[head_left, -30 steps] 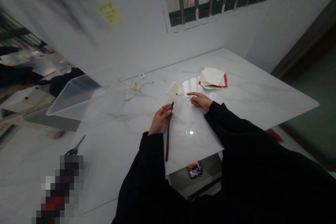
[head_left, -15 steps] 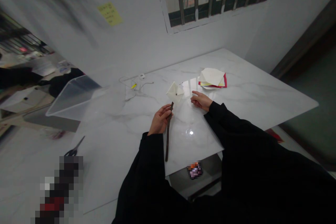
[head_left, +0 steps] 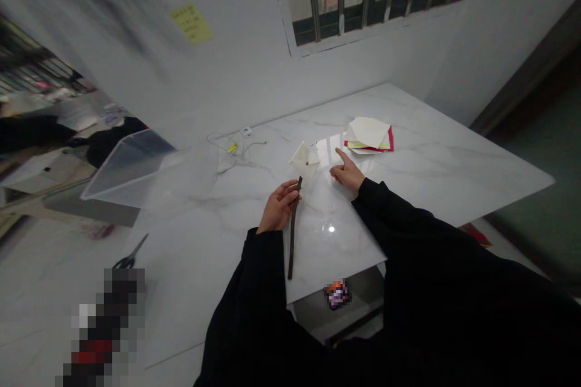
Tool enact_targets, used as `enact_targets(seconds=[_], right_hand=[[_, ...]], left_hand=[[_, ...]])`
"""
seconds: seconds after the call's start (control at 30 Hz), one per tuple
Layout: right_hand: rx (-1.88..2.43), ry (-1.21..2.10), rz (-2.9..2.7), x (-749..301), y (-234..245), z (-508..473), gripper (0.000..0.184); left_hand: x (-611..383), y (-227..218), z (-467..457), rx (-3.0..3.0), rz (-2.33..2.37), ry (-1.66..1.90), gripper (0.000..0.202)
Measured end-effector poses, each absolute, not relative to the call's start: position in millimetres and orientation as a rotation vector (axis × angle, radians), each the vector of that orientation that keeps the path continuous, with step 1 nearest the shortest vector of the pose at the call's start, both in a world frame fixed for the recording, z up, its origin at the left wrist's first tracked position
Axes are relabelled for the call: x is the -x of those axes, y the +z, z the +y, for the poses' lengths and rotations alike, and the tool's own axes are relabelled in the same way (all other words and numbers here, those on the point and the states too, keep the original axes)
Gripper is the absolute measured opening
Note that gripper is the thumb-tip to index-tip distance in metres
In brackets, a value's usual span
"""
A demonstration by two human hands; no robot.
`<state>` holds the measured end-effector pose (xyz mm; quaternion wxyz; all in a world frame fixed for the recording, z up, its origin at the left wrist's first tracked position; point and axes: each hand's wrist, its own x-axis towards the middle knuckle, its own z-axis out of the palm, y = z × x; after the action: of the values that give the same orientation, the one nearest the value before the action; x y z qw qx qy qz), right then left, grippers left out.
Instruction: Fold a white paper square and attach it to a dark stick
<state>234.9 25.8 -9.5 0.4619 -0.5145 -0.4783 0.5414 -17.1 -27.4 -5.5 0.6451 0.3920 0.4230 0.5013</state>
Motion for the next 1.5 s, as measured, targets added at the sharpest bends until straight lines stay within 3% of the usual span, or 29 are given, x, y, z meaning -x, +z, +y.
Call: enact_targets(seconds=[0.13, 0.4, 0.57, 0.7, 0.8, 1.3, 1.5], right_hand=[[1.293, 1.094, -1.443, -239, -11, 26, 0.088], [1.421, 1.005, -1.711, -239, -9, 28, 0.048], [1.401, 1.085, -1.609, -241, -10, 28, 0.066], [1.206, 1.411, -1.847, -247, -11, 29, 0.036], [0.947, 1.674, -1.994, -249, -13, 29, 0.03], [1.088, 1.562, -1.79, -243, -9, 27, 0.029], [1.208, 1.339, -1.582, -246, -14, 33, 0.03]], left_hand=[[15, -5, -28, -0.951, 0.963, 1.087, 0.046], [15, -4, -29, -0.962, 0.961, 1.096, 0.044], [15, -3, -29, -0.968, 0.963, 1.093, 0.045], [13, -4, -28, -0.954, 0.971, 1.153, 0.046], [13, -5, -27, -0.94, 0.991, 1.216, 0.047], [15, -5, -26, -0.907, 0.995, 1.194, 0.05], [15, -4, -28, -0.905, 0.991, 1.178, 0.048]])
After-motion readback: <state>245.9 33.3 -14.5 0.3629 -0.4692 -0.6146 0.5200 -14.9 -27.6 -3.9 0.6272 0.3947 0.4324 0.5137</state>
